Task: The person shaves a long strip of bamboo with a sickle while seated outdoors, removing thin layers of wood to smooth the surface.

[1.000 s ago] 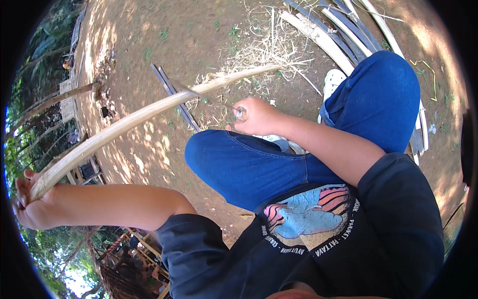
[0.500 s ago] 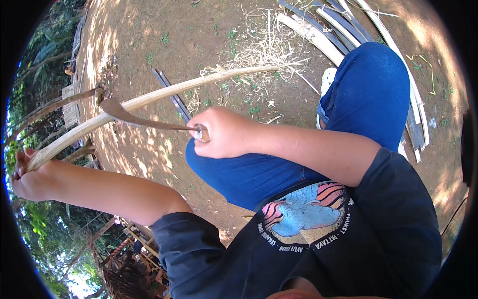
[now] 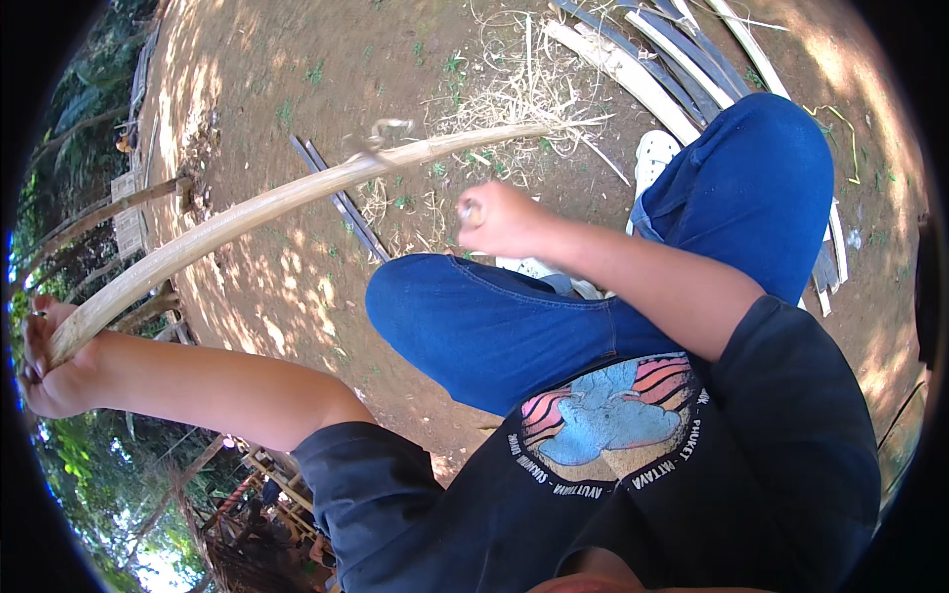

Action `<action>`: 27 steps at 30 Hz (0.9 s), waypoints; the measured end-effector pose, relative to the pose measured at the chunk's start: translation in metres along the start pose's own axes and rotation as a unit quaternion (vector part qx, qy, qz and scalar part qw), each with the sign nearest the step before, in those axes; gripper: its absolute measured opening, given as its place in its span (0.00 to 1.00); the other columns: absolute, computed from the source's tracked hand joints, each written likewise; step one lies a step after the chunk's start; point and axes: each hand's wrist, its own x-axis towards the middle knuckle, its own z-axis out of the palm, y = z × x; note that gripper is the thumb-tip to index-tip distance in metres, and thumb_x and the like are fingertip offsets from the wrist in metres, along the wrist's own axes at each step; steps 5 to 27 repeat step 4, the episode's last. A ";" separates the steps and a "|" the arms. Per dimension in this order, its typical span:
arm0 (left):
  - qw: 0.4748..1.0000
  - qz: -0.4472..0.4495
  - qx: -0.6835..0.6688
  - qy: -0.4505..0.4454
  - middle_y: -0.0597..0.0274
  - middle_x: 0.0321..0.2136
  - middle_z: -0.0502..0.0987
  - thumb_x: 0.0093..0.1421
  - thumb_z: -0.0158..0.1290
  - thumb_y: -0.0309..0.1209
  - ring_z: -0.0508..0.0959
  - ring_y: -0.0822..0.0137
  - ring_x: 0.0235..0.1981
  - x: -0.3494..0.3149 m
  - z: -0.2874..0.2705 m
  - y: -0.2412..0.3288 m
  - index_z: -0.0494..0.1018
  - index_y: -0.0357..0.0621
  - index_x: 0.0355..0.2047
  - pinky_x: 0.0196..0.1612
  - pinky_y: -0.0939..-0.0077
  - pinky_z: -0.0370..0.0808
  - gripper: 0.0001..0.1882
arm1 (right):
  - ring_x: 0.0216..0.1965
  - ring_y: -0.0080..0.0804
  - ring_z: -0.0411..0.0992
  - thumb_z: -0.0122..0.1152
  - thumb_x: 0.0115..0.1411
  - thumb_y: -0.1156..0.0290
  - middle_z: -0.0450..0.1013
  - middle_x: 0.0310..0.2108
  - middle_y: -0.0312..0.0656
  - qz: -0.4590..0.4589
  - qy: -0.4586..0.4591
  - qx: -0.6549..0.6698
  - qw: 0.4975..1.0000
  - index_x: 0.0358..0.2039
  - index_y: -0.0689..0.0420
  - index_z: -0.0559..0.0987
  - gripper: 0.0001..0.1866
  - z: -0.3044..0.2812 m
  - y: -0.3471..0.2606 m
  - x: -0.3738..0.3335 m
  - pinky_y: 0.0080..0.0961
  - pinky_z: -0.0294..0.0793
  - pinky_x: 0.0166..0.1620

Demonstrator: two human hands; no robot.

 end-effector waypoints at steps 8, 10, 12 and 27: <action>1.000 0.012 0.021 0.002 0.59 0.11 0.65 0.57 0.40 0.31 0.63 0.64 0.09 0.004 -0.015 0.002 0.66 0.43 0.18 0.26 0.57 0.71 0.12 | 0.21 0.33 0.71 0.62 0.49 0.68 0.72 0.17 0.43 -0.180 -0.037 0.041 0.982 0.28 0.60 0.78 0.09 0.020 -0.070 -0.026 0.33 0.69 0.29; 1.000 0.012 0.021 0.002 0.59 0.11 0.65 0.57 0.40 0.31 0.63 0.64 0.09 0.004 -0.015 0.002 0.66 0.43 0.18 0.26 0.57 0.71 0.12 | 0.21 0.33 0.71 0.62 0.49 0.68 0.72 0.17 0.43 -0.180 -0.037 0.041 0.982 0.28 0.60 0.78 0.09 0.020 -0.070 -0.026 0.33 0.69 0.29; 1.000 0.012 0.021 0.002 0.59 0.11 0.65 0.57 0.40 0.31 0.63 0.64 0.09 0.004 -0.015 0.002 0.66 0.43 0.18 0.26 0.57 0.71 0.12 | 0.21 0.33 0.71 0.62 0.49 0.68 0.72 0.17 0.43 -0.180 -0.037 0.041 0.982 0.28 0.60 0.78 0.09 0.020 -0.070 -0.026 0.33 0.69 0.29; 1.000 0.012 0.021 0.002 0.59 0.11 0.65 0.57 0.40 0.31 0.63 0.64 0.09 0.004 -0.015 0.002 0.66 0.43 0.18 0.26 0.57 0.71 0.12 | 0.21 0.33 0.71 0.62 0.49 0.68 0.72 0.17 0.43 -0.180 -0.037 0.041 0.982 0.28 0.60 0.78 0.09 0.020 -0.070 -0.026 0.33 0.69 0.29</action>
